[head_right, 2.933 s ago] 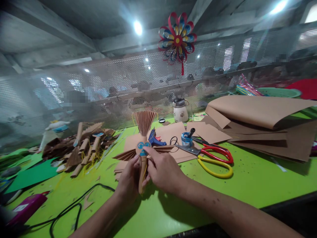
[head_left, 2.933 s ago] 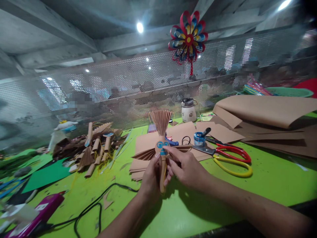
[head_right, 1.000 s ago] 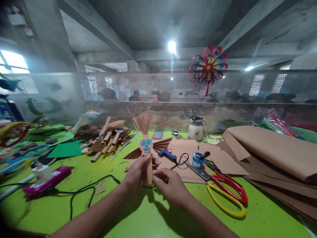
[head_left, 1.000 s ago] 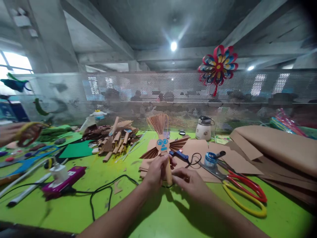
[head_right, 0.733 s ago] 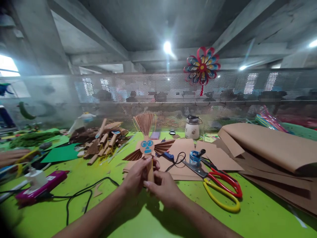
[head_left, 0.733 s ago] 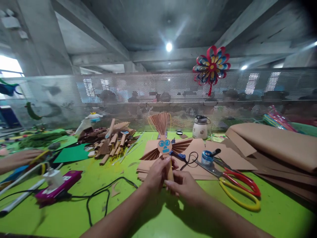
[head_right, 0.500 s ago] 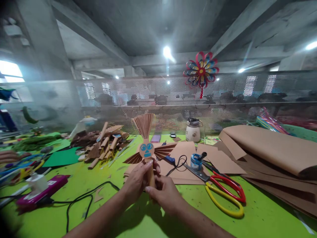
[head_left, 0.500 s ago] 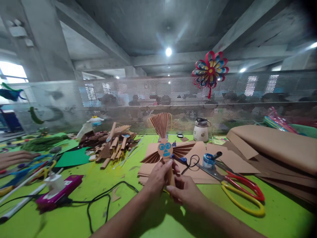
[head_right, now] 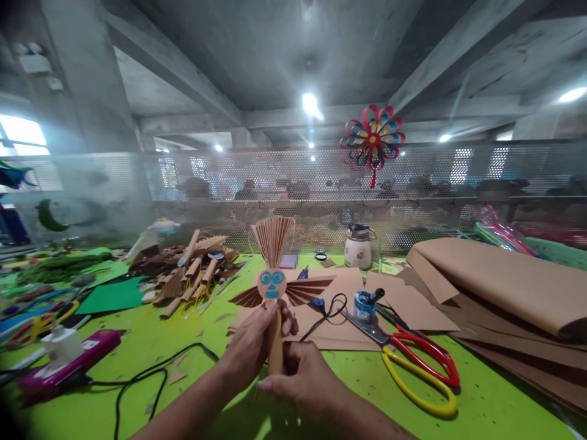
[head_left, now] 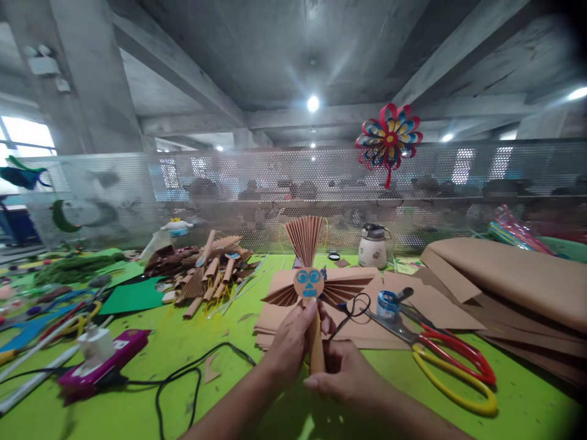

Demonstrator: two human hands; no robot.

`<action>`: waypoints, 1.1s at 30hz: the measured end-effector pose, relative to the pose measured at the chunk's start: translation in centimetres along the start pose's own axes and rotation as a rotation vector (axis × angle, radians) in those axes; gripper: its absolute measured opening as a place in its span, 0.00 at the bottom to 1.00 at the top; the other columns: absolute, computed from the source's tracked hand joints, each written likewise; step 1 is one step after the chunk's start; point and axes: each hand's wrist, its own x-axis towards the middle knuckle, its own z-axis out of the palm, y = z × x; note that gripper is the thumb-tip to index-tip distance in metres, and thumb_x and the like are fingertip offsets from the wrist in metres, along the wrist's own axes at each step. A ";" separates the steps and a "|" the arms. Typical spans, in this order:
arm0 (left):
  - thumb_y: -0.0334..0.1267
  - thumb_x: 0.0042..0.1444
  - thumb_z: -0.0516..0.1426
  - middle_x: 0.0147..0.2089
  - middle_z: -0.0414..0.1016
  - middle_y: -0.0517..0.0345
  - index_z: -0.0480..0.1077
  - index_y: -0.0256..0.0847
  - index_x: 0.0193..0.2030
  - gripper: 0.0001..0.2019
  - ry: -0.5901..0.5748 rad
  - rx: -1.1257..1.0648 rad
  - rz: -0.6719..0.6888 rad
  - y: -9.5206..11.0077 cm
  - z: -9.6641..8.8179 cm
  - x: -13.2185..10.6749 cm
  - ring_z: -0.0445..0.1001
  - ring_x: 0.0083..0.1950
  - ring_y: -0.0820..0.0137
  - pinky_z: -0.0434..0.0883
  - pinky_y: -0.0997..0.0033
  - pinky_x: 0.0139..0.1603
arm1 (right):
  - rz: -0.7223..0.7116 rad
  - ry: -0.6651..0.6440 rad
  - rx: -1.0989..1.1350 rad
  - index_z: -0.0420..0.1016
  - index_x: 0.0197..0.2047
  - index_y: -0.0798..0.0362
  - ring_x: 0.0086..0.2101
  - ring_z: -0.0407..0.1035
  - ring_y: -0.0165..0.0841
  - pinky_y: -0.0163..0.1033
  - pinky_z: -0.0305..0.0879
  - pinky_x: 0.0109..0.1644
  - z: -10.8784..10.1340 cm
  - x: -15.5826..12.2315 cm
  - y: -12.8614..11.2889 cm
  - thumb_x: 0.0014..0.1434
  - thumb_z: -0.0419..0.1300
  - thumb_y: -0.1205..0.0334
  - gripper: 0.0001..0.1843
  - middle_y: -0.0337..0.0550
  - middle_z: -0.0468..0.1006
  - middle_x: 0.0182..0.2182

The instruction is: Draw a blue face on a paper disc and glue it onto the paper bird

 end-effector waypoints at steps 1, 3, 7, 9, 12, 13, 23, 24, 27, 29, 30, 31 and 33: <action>0.64 0.58 0.66 0.32 0.74 0.56 0.71 0.40 0.35 0.25 -0.002 -0.005 0.004 0.1 0.0 0.0 0.75 0.41 0.63 0.70 0.68 0.41 | 0.009 -0.008 0.007 0.76 0.32 0.57 0.26 0.63 0.28 0.37 0.59 0.32 0.0 0.0 0.0 0.37 0.81 0.44 0.30 0.38 0.72 0.25; 0.63 0.59 0.65 0.31 0.72 0.57 0.71 0.41 0.36 0.25 -0.002 -0.018 0.011 0.2 0.1 -0.1 0.75 0.41 0.63 0.70 0.68 0.42 | 0.024 -0.021 0.020 0.77 0.33 0.58 0.26 0.63 0.28 0.37 0.60 0.33 0.1 -0.1 -0.1 0.35 0.82 0.45 0.31 0.39 0.73 0.26; 0.61 0.60 0.65 0.30 0.70 0.59 0.71 0.41 0.36 0.23 0.008 -0.044 0.031 0.3 0.2 -0.1 0.75 0.41 0.62 0.70 0.67 0.42 | 0.039 -0.023 0.024 0.76 0.32 0.57 0.27 0.63 0.28 0.37 0.60 0.33 0.2 -0.3 -0.6 0.34 0.83 0.43 0.32 0.38 0.72 0.26; 0.60 0.61 0.65 0.30 0.70 0.59 0.71 0.41 0.36 0.22 0.011 -0.055 0.043 0.3 0.2 -0.1 0.75 0.41 0.62 0.70 0.67 0.43 | 0.043 -0.033 0.022 0.77 0.33 0.57 0.27 0.63 0.28 0.37 0.62 0.33 0.2 -0.4 -0.8 0.35 0.82 0.43 0.32 0.38 0.73 0.26; 0.62 0.61 0.65 0.30 0.70 0.59 0.72 0.41 0.36 0.23 0.004 -0.072 0.052 0.2 0.2 0.0 0.75 0.41 0.63 0.70 0.67 0.44 | 0.051 -0.054 0.017 0.79 0.34 0.58 0.26 0.63 0.27 0.36 0.62 0.33 0.2 -0.4 -0.7 0.35 0.83 0.44 0.31 0.37 0.73 0.25; 0.62 0.60 0.65 0.30 0.70 0.59 0.72 0.40 0.36 0.24 -0.001 -0.078 0.050 0.1 0.2 0.0 0.75 0.41 0.63 0.70 0.67 0.45 | 0.055 -0.068 0.017 0.79 0.34 0.58 0.26 0.64 0.27 0.36 0.62 0.33 0.2 -0.4 -0.6 0.35 0.83 0.45 0.31 0.37 0.73 0.25; 0.60 0.59 0.67 0.31 0.73 0.57 0.76 0.39 0.37 0.23 -0.054 -0.179 -0.004 0.1 0.5 -0.1 0.75 0.39 0.63 0.71 0.63 0.51 | 0.072 -0.155 0.040 0.77 0.33 0.59 0.26 0.60 0.24 0.34 0.58 0.31 -0.4 -0.4 -0.5 0.33 0.83 0.46 0.32 0.34 0.69 0.24; 0.60 0.59 0.67 0.31 0.73 0.56 0.76 0.39 0.37 0.23 -0.059 -0.190 -0.011 0.1 0.6 -0.2 0.75 0.39 0.63 0.71 0.63 0.51 | 0.074 -0.166 0.044 0.76 0.33 0.58 0.25 0.58 0.23 0.33 0.56 0.30 -0.5 -0.4 -0.6 0.33 0.83 0.45 0.33 0.33 0.68 0.23; 0.59 0.60 0.66 0.31 0.72 0.56 0.75 0.39 0.37 0.22 -0.079 -0.220 -0.029 0.2 0.7 -0.4 0.75 0.40 0.63 0.71 0.64 0.48 | 0.069 -0.194 0.057 0.77 0.36 0.57 0.24 0.58 0.23 0.32 0.55 0.28 -0.5 -0.6 -0.6 0.32 0.83 0.44 0.34 0.33 0.69 0.24; 0.57 0.60 0.66 0.30 0.72 0.56 0.75 0.39 0.36 0.21 -0.096 -0.232 -0.035 0.4 0.8 -0.5 0.76 0.42 0.62 0.71 0.64 0.49 | 0.059 -0.209 0.052 0.78 0.37 0.57 0.22 0.58 0.22 0.31 0.54 0.25 -0.5 -0.7 -0.5 0.34 0.82 0.44 0.34 0.34 0.71 0.24; 0.57 0.60 0.66 0.30 0.72 0.56 0.75 0.39 0.36 0.20 -0.103 -0.236 -0.035 0.5 0.9 -0.5 0.76 0.42 0.61 0.71 0.64 0.49 | 0.063 -0.220 0.045 0.78 0.36 0.57 0.21 0.58 0.22 0.31 0.54 0.24 -0.5 -0.7 -0.5 0.35 0.81 0.43 0.33 0.34 0.71 0.23; 0.57 0.59 0.67 0.30 0.72 0.56 0.75 0.40 0.36 0.20 -0.109 -0.238 -0.034 0.5 1.0 -0.6 0.76 0.43 0.60 0.71 0.63 0.50 | 0.074 -0.230 0.036 0.77 0.35 0.57 0.19 0.58 0.22 0.31 0.55 0.22 -0.5 -0.8 -0.5 0.36 0.80 0.43 0.32 0.34 0.71 0.22; 0.57 0.59 0.67 0.30 0.73 0.55 0.75 0.40 0.36 0.20 -0.119 -0.235 -0.035 0.7 1.1 -0.7 0.77 0.44 0.59 0.70 0.62 0.52 | 0.100 -0.243 0.015 0.75 0.34 0.56 0.17 0.58 0.22 0.31 0.55 0.20 -0.5 -0.8 -0.7 0.37 0.80 0.43 0.31 0.33 0.70 0.20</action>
